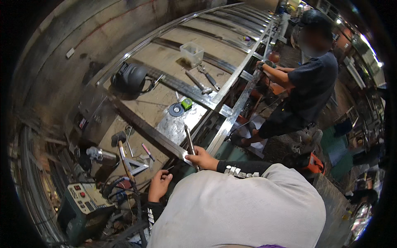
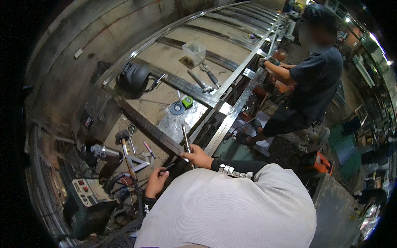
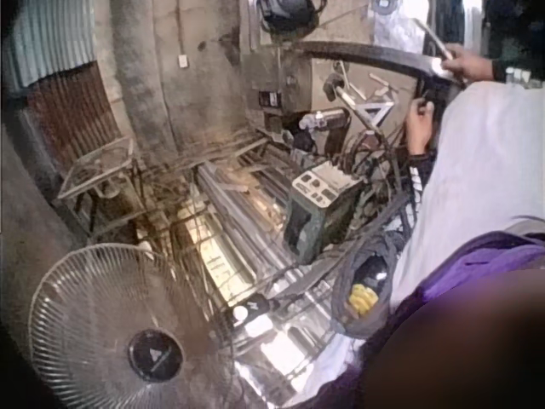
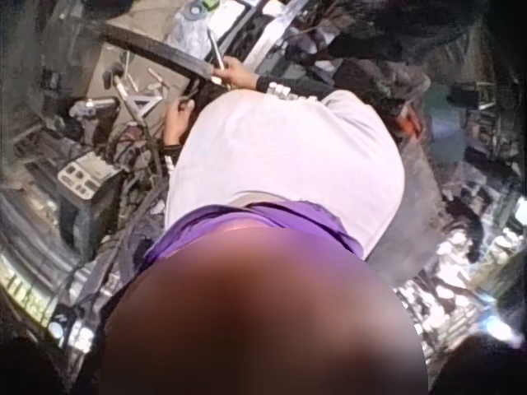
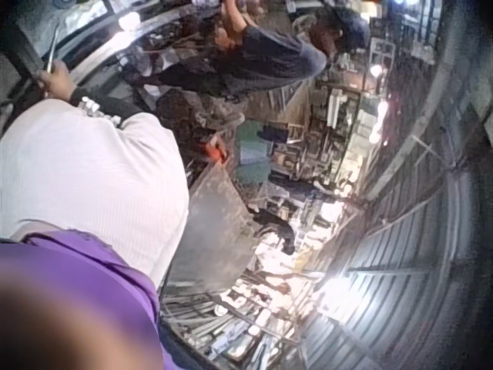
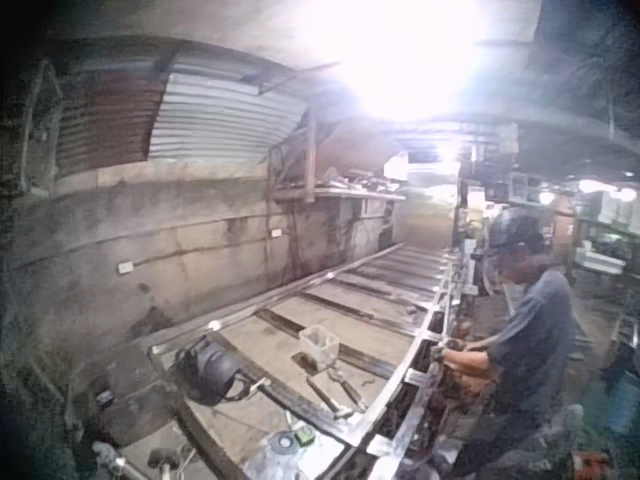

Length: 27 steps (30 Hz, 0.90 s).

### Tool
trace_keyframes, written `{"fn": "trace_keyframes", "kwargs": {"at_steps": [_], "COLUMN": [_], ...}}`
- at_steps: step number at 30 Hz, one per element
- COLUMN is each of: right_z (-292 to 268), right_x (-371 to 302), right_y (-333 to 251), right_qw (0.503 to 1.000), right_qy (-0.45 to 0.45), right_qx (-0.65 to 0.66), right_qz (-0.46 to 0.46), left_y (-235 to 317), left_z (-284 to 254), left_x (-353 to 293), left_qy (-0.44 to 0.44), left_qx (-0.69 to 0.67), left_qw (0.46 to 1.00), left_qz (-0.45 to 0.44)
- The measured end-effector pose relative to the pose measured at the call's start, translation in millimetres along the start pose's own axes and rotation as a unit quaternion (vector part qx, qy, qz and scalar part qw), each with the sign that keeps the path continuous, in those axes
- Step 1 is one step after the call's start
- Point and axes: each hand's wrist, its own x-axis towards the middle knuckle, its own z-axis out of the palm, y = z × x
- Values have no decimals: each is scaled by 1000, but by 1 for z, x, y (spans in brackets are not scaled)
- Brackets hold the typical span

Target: The person uses an angle grinder to smooth the edges of metal frame pieces on a workbench. They measure and mark the metal with a tape measure and marker, then reposition and grind different sections while a coworker measures nearby.

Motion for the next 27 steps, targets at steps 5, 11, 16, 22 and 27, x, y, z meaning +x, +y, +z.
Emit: {"fn": "trace_keyframes", "kwargs": {"at_steps": [5, 11, 16, 22, 27], "right_z": [-2, -10, -17, -30, -83], "right_x": [24, 118, 202, 267, 313], "right_y": [14, 19, 28, 29, -1], "right_qw": [966, 885, 813, 739, 625], "right_qy": [80, 88, 62, 193, 128], "right_qx": [-205, -440, -568, -623, -770], "right_qz": [-132, -121, -115, -171, -3], "left_y": [-5, 5, -1, -33, -40], "left_z": [2, 6, 13, 32, 53], "left_x": [-12, -41, -79, -123, -133], "left_qy": [30, 34, 75, 144, 150], "left_qx": [-10, -17, -30, -24, -55], "left_qw": [997, 999, 992, 978, 973], "left_qz": [71, -30, -93, -149, -167]}}
